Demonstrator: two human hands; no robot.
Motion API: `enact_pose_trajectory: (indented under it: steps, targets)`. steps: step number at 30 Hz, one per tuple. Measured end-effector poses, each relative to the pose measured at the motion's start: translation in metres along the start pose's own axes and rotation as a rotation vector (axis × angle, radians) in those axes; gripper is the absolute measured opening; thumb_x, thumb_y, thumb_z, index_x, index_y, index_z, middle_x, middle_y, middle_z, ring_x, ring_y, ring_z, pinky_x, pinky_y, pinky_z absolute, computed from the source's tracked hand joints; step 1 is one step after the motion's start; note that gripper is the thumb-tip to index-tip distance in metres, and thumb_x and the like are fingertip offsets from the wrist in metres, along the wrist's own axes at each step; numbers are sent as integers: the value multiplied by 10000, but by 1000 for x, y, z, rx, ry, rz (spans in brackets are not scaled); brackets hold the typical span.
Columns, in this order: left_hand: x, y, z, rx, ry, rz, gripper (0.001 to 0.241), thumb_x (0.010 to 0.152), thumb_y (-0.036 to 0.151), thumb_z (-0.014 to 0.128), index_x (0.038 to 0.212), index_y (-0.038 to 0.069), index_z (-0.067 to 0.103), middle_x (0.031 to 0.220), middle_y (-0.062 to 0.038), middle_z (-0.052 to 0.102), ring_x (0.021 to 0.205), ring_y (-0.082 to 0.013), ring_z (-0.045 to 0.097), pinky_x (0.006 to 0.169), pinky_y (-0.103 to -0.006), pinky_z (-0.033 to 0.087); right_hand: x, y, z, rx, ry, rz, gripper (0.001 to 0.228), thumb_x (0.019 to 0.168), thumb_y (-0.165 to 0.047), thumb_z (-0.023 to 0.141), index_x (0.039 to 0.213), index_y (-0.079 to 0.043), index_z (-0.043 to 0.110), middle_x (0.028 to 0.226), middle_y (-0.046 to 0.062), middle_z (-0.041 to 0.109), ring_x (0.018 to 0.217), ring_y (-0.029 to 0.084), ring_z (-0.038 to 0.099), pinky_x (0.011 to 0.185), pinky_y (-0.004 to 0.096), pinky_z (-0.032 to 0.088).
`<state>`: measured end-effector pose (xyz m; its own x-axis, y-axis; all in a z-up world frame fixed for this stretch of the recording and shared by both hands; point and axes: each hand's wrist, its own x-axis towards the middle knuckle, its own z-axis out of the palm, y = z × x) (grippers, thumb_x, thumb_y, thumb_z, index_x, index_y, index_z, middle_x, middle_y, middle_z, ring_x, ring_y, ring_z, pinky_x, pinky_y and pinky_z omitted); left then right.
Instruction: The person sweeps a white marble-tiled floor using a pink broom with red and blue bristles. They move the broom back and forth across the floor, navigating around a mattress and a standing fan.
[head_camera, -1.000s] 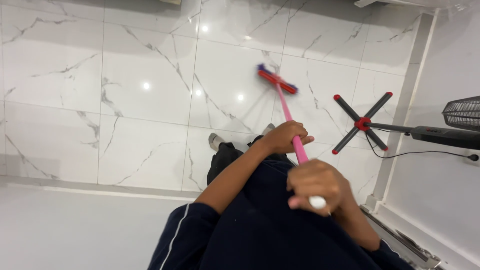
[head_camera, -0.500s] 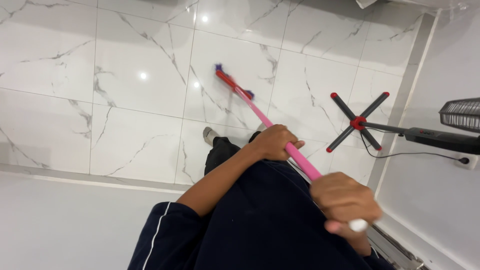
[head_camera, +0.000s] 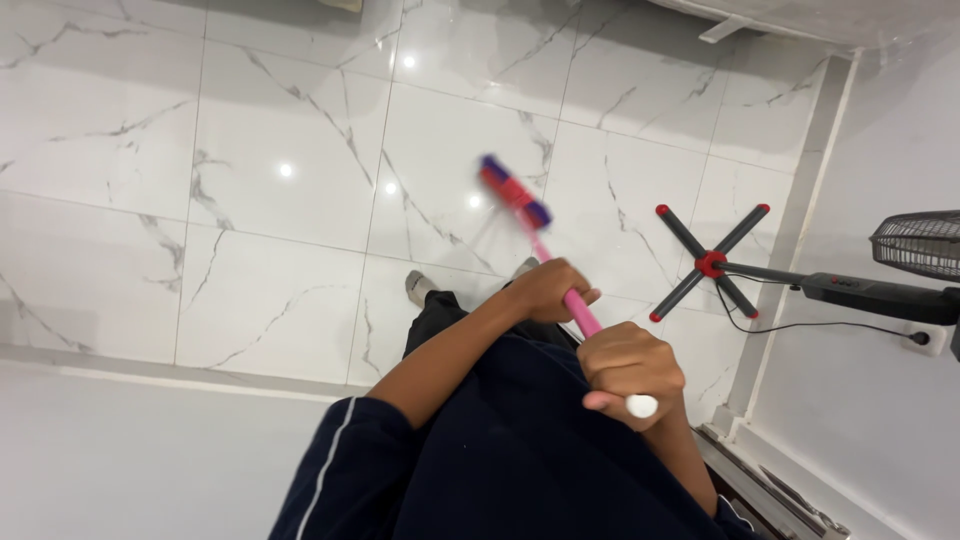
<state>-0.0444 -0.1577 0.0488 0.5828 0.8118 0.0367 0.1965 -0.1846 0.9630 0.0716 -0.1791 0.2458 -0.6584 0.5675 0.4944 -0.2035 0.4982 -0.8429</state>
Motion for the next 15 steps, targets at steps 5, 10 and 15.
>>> enact_pose_trajectory:
  steps: [5,10,15]
  targets:
    - [-20,20,-9,0,-15,-37,486,968,253,632,532,49,568,508,-142,540,498,-353,522,576,-483,452,10,-32,2,141,168,42,544,993,-189,641,550,-76,345,537,3,361,407,182,384,441,370,288]
    - [-13,37,-18,98,226,133,463,966,198,632,538,63,518,536,-119,556,547,-327,530,659,-448,479,34,-43,-8,90,-139,-144,544,994,-183,688,578,-70,356,568,36,361,459,231,444,444,381,306]
    - [-10,4,-30,70,425,108,435,991,137,629,591,49,484,583,-133,537,612,-326,538,702,-450,455,44,-4,1,75,-217,-54,515,936,-119,727,580,-85,356,564,45,370,473,245,426,476,393,285]
